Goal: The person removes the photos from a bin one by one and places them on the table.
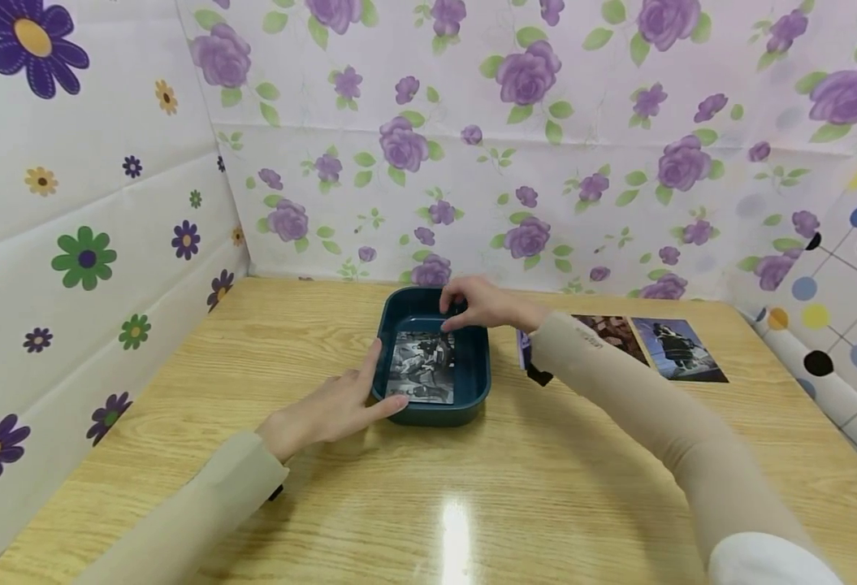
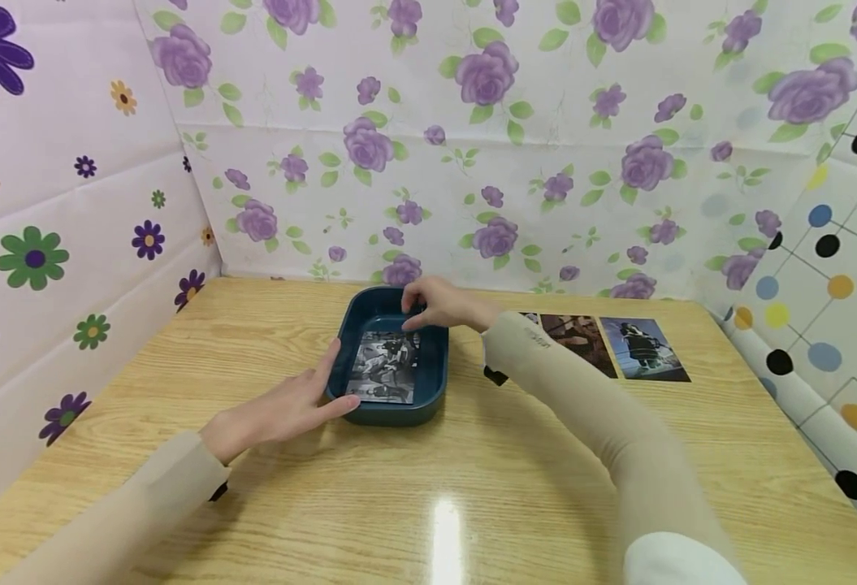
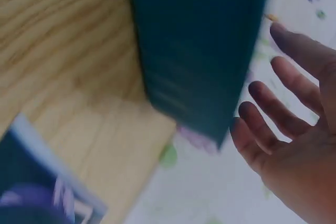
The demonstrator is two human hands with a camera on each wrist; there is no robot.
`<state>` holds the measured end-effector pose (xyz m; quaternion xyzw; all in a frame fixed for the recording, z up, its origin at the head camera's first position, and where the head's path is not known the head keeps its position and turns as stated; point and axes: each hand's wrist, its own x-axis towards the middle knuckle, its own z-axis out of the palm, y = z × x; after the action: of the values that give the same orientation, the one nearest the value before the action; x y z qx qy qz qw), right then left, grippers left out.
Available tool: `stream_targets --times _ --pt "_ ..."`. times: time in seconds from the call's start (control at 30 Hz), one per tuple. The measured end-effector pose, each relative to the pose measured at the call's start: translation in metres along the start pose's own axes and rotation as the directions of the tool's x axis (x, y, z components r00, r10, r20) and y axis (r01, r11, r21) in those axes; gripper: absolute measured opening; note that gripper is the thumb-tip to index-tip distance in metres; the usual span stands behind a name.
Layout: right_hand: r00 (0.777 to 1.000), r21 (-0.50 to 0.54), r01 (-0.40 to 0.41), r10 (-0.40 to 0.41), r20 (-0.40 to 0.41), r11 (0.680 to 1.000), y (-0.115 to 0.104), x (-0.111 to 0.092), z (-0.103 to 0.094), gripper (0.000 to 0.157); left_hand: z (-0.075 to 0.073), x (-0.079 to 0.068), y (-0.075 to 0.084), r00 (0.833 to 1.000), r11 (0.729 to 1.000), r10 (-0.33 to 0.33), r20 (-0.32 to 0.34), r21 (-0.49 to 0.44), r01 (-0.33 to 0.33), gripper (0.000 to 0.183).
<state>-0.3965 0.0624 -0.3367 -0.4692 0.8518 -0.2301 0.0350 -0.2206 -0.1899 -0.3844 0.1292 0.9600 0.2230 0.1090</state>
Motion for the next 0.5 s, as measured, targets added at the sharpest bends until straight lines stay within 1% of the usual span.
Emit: stream_targets --times 0.07,0.17,0.23,0.33,0.4,0.43,0.5 --pt "0.998 -0.029 0.006 -0.004 0.07 1.0 -0.002 0.008 0.009 0.031 0.0 0.0 0.0 1.0 1.0 0.001 -0.001 -0.003 -0.001 0.106" --pt "0.986 -0.104 -0.033 0.05 0.158 0.994 -0.005 0.016 0.018 0.035 0.001 0.0 0.0 1.0 1.0 0.007 -0.008 -0.004 -0.007 0.105" --pt "0.972 -0.161 -0.082 0.115 0.205 0.983 -0.008 0.02 0.022 0.038 0.001 0.0 0.0 1.0 1.0 0.009 -0.013 -0.002 -0.01 0.105" --pt "0.941 -0.242 -0.13 0.197 0.276 0.961 -0.012 0.024 0.028 0.043 0.001 0.0 0.0 1.0 1.0 0.011 -0.015 0.004 -0.011 0.105" --pt "0.924 -0.287 -0.132 0.222 0.31 0.949 -0.015 0.025 0.032 0.046 0.001 0.0 0.0 1.0 1.0 0.013 -0.015 0.007 -0.013 0.105" --pt "0.92 -0.309 -0.127 0.228 0.318 0.943 -0.016 0.026 0.033 0.047 0.001 0.0 0.0 1.0 1.0 0.015 -0.014 0.007 -0.015 0.105" --pt "0.921 -0.343 -0.109 0.224 0.317 0.933 -0.018 0.026 0.036 0.049 0.001 0.0 -0.001 1.0 1.0 0.019 -0.014 0.009 -0.019 0.104"
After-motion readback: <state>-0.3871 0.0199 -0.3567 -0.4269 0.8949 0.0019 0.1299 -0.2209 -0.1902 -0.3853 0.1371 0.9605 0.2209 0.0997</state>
